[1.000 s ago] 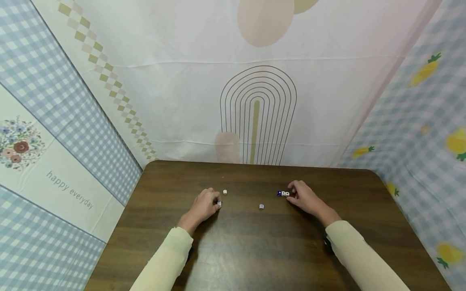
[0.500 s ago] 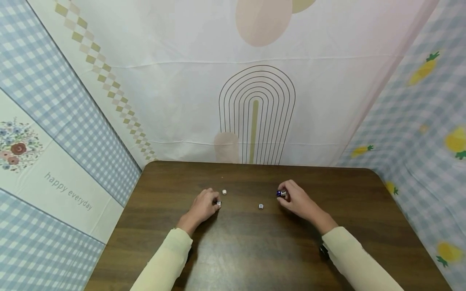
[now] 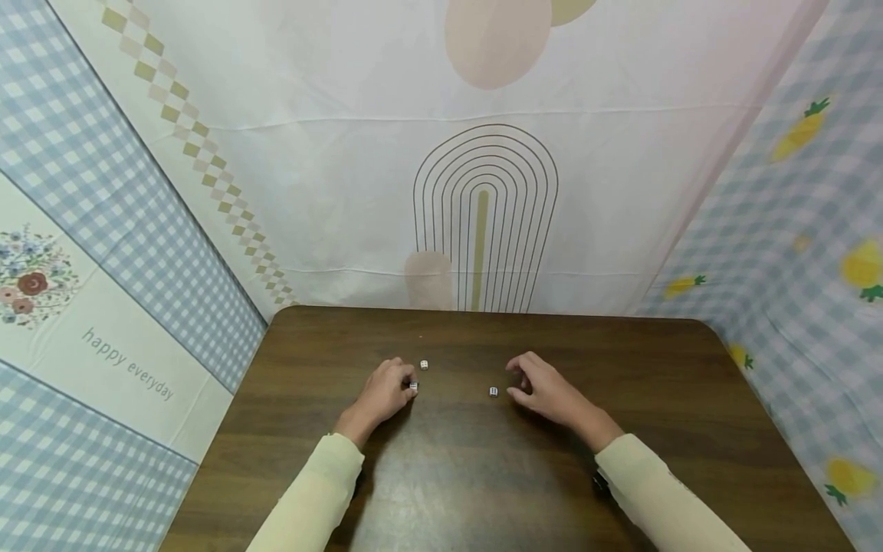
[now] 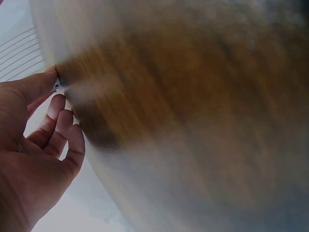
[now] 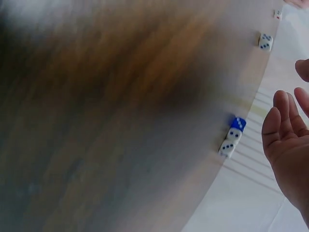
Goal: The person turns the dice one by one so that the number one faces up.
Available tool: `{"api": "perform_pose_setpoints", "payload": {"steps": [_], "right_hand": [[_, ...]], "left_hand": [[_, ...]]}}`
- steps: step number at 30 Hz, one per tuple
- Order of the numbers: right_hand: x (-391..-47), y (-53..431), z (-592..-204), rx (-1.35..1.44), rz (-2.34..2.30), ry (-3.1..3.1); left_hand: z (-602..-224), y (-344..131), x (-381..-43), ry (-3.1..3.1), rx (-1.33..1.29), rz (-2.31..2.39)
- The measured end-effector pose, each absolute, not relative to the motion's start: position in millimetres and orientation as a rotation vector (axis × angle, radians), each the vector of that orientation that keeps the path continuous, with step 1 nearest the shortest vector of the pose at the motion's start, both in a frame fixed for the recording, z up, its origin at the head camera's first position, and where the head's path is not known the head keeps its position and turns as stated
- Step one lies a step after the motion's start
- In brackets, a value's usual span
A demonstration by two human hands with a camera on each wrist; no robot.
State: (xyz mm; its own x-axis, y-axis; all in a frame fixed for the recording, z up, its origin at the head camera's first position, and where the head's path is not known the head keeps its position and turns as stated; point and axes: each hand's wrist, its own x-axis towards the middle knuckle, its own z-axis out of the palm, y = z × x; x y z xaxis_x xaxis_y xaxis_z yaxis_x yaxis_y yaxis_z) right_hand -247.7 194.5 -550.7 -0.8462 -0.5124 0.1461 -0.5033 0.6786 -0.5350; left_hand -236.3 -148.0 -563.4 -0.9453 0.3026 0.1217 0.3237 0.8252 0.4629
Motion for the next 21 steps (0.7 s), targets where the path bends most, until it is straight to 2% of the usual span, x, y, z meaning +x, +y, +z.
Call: {"api": "perform_pose_setpoints", "payload": {"steps": [21], "right_hand": [[-249, 170, -568, -1.025, -0.711, 2.833]], "left_hand": [[-563, -148, -236, -2.962, -0.51, -0.758]]}}
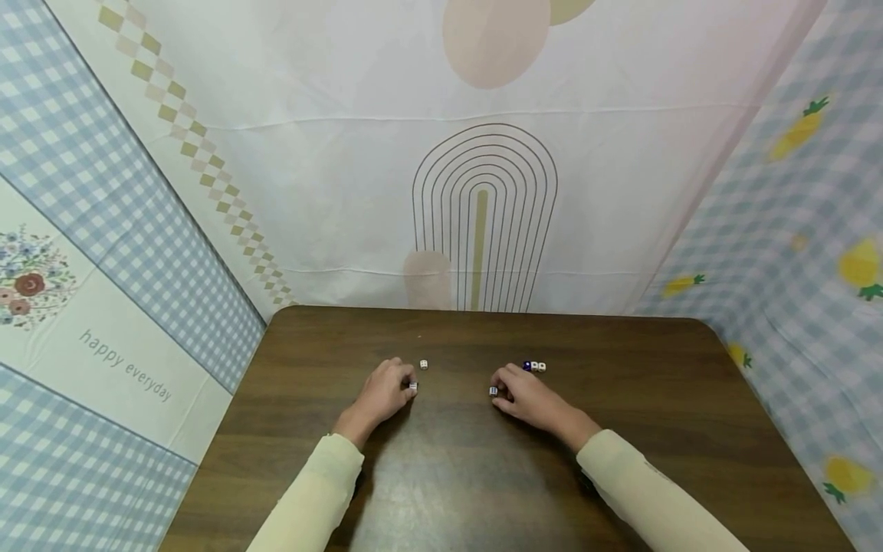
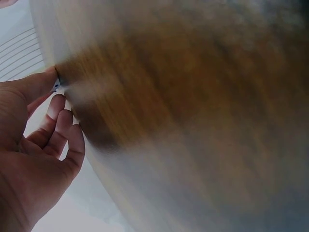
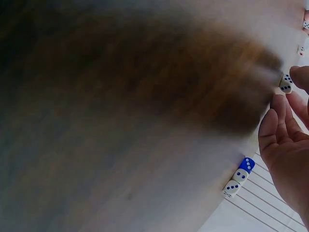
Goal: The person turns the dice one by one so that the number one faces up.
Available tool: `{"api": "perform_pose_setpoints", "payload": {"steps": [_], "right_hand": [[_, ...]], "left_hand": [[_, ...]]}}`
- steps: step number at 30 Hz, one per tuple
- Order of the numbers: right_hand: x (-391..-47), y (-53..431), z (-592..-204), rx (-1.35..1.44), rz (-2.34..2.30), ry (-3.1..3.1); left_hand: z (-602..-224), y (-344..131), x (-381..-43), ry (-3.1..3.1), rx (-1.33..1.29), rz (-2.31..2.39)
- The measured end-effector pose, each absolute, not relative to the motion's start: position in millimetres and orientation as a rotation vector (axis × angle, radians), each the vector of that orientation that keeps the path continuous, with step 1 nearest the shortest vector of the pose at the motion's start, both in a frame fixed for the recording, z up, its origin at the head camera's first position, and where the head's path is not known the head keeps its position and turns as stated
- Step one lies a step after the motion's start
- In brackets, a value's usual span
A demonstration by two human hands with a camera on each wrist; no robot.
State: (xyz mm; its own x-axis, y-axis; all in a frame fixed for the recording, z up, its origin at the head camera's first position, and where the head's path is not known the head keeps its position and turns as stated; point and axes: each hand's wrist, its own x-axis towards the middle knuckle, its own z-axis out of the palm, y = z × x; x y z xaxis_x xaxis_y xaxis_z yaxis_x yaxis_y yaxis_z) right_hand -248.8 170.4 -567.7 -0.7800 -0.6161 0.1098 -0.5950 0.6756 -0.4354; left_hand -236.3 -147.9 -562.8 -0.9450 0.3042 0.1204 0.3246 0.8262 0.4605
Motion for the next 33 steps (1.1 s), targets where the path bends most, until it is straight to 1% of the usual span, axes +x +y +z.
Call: {"api": "perform_pose_setpoints", "payload": {"steps": [8, 33], "right_hand": [[-250.3, 166.9, -568.1, -1.006, -0.708, 2.845], [-252.7, 166.6, -570.8, -1.082, -0.684, 2.873]], "left_hand": [[-564.9, -147.7, -237.2, -2.964, -0.503, -0.746], [-564.7, -147.2, -237.0, -2.955, -0.5, -0.77]]}}
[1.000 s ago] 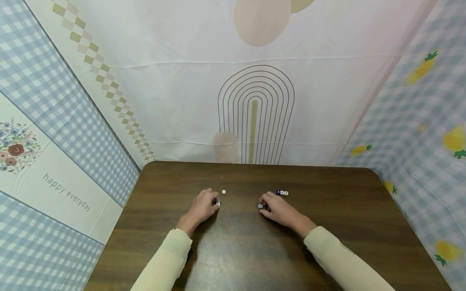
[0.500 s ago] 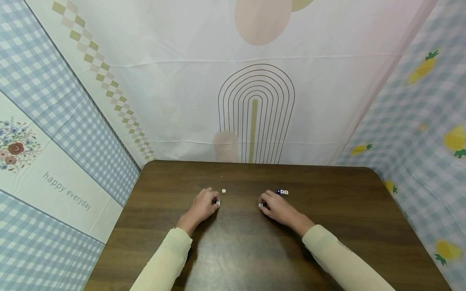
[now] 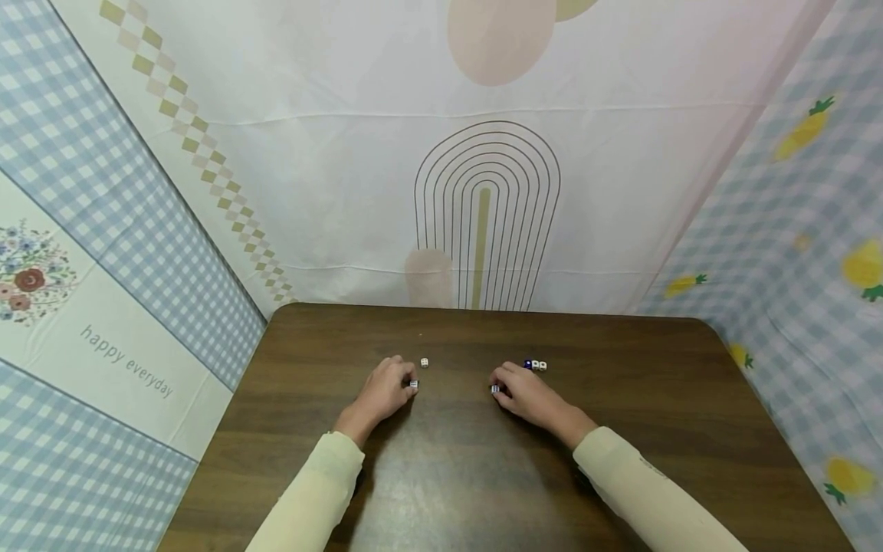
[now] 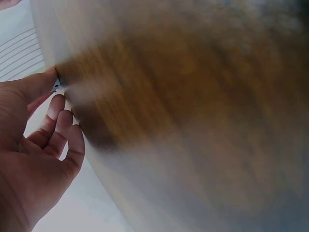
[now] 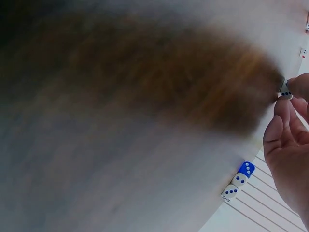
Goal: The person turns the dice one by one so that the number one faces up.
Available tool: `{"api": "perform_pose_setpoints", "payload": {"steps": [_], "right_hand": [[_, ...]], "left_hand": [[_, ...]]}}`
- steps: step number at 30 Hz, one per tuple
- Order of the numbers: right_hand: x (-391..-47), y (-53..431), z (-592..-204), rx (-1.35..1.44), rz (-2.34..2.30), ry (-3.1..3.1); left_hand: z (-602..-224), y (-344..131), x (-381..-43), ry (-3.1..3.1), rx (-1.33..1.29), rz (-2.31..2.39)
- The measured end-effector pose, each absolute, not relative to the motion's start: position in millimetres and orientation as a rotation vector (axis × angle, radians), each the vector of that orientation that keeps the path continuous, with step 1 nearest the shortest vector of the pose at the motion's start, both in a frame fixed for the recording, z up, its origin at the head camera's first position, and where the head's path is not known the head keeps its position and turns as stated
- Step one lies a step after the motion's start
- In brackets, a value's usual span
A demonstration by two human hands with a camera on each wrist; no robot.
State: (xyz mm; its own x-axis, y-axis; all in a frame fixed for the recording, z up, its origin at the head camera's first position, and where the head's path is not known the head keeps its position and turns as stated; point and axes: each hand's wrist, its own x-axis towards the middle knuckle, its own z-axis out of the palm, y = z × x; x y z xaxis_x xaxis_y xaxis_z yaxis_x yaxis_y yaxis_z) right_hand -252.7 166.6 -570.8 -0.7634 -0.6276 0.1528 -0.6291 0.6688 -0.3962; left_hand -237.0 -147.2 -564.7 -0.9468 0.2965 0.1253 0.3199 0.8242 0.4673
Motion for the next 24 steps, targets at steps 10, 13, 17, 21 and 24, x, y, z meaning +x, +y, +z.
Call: {"api": "perform_pose_setpoints", "payload": {"steps": [10, 13, 17, 21, 24], "right_hand": [[-253.2, 167.3, -573.2, 1.082, 0.661, -2.819], [-253.0, 167.0, -572.1, 1.063, 0.654, -2.842], [-251.4, 167.2, -569.5, 1.041, 0.636, -2.867], [-249.7, 168.8, -568.4, 1.029, 0.613, -2.854], [-249.1, 171.1, -568.8, 1.029, 0.618, -2.841]], "left_hand": [[-564.9, -147.2, -237.5, -2.953, -0.499, -0.773], [-564.0, -146.9, -237.0, -2.949, -0.502, -0.772], [-564.0, -147.1, -236.8, -2.947, -0.502, -0.771], [-564.4, -147.1, -237.7, -2.954, -0.492, -0.773], [-564.5, -147.3, -237.7, -2.959, -0.487, -0.769]]}}
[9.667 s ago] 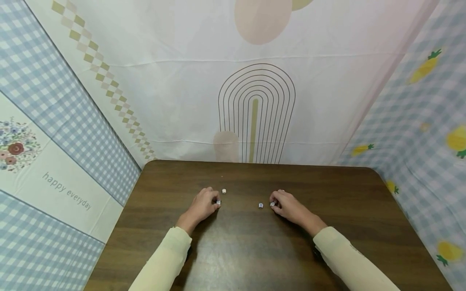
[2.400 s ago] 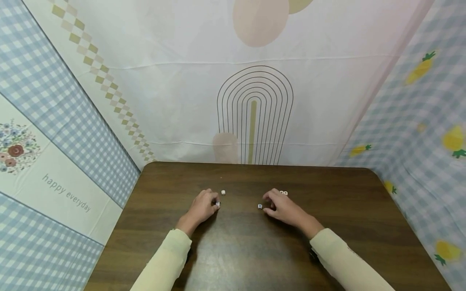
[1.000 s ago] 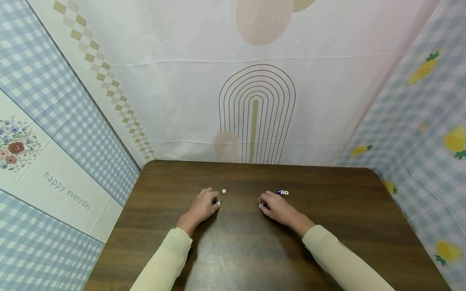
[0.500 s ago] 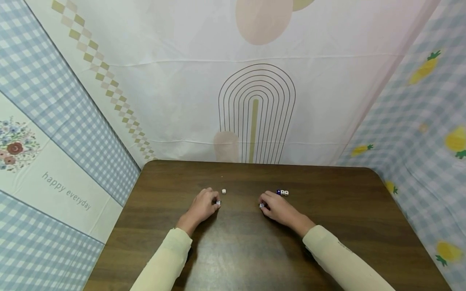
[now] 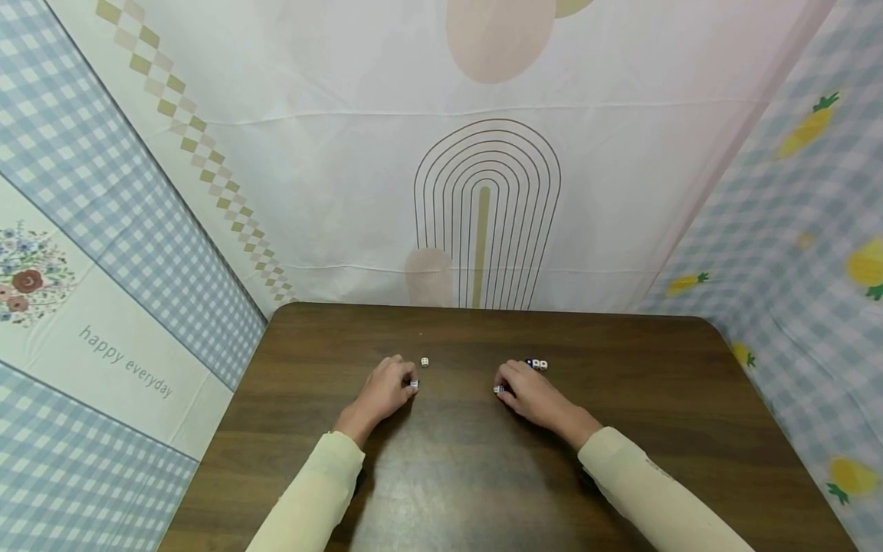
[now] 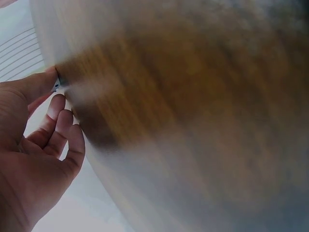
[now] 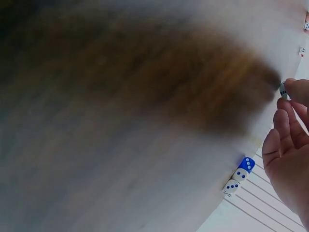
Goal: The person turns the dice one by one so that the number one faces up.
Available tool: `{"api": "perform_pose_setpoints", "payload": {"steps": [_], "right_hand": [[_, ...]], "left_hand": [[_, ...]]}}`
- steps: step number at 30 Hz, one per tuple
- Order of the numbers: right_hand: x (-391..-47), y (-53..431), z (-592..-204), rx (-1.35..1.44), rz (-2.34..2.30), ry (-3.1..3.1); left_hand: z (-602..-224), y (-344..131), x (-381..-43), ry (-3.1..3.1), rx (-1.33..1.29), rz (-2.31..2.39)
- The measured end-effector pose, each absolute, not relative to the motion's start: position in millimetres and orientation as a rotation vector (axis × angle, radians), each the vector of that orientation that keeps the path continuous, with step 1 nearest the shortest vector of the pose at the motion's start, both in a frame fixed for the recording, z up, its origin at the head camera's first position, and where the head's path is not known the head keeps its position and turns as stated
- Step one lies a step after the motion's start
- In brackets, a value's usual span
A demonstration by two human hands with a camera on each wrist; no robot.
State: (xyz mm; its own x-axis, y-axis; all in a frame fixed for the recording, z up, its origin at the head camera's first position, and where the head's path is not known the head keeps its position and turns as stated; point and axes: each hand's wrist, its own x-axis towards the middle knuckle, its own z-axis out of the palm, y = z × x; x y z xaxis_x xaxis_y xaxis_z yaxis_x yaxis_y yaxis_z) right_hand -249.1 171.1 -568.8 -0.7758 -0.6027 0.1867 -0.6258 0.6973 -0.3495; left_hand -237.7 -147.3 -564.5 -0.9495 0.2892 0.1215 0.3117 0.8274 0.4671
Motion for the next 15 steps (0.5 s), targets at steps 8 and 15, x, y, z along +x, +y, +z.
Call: {"api": "perform_pose_setpoints", "payload": {"steps": [8, 15], "right_hand": [[-249.0, 176.5, -570.4, 0.982, 0.7, -2.91], [-250.1, 177.0, -569.5, 0.937, 0.716, -2.952]], "left_hand": [[-564.0, -147.9, -237.2, -2.975, -0.495, -0.755], [-561.8, -149.2, -238.9, -2.992, -0.5, -0.754]]}}
